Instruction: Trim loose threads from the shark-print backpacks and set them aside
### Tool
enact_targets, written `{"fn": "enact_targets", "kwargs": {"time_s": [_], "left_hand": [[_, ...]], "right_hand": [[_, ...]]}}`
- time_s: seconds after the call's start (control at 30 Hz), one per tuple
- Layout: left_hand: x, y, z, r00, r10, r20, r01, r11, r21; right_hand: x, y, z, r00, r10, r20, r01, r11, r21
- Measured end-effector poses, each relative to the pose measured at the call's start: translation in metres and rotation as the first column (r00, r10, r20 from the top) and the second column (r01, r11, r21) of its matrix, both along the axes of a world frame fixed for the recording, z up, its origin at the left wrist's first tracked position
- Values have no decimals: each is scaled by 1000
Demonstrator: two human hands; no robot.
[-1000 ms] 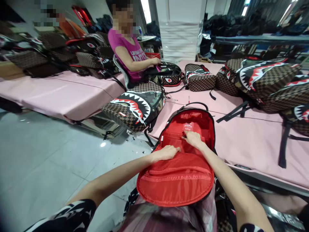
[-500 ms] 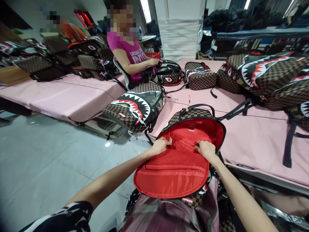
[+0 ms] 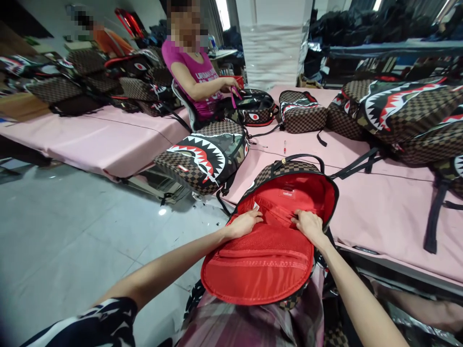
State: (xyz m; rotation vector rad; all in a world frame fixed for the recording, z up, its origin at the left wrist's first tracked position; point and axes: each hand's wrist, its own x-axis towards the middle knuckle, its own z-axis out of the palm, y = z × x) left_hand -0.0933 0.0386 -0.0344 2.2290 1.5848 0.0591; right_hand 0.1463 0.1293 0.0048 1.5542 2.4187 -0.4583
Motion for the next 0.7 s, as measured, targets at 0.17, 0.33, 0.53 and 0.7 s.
{"fn": "enact_targets", "kwargs": {"time_s": [0.17,0.33,0.53,0.7], "left_hand": [[4,-3,6,998,-54,-35,53,997,-52],[9,-4,2,997,-18,-79,14,998,-53],[15,-5,-6,994,17,-109,-24,998,-58],[16,-5,2,993,19,-117,-25,998,-51]], "right_hand": [[0,1,-2,1000,-6,15,7,1000,-9],[-1,2,-4,999,-22,29,23,1000,-16],[-1,2,-4,1000,-12,27,12,1000,-21],[0,0,-6,1000,-11,8,11,1000,-6]]}}
